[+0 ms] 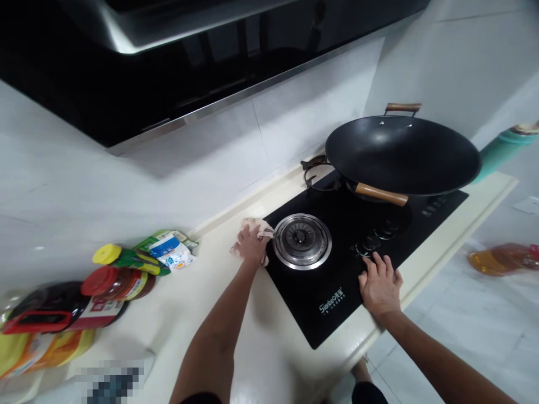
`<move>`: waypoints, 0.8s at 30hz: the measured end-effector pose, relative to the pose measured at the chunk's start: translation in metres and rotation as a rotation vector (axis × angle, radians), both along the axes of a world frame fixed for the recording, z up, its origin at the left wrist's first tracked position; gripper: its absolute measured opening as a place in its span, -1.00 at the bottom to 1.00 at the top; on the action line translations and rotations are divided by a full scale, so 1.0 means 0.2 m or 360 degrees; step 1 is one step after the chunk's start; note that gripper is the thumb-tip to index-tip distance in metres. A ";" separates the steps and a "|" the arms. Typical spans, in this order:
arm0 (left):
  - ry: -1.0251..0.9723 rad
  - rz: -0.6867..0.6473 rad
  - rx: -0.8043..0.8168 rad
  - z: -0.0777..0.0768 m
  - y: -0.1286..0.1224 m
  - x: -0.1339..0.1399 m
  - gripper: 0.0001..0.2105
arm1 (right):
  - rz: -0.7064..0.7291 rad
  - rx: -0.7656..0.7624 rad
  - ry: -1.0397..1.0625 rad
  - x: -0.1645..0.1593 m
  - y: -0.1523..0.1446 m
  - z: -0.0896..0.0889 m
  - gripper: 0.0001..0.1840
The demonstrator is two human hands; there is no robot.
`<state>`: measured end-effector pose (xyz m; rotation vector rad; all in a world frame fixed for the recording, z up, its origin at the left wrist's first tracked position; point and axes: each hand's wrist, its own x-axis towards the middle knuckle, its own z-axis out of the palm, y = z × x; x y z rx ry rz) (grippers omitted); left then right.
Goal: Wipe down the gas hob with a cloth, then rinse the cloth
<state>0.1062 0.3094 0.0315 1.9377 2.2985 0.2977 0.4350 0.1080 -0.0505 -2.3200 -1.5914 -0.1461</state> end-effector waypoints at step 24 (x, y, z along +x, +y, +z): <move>-0.0258 -0.1430 -0.0036 -0.19 -1.14 0.66 -0.47 | 0.0011 0.0071 0.0248 0.05 0.00 -0.07 -0.50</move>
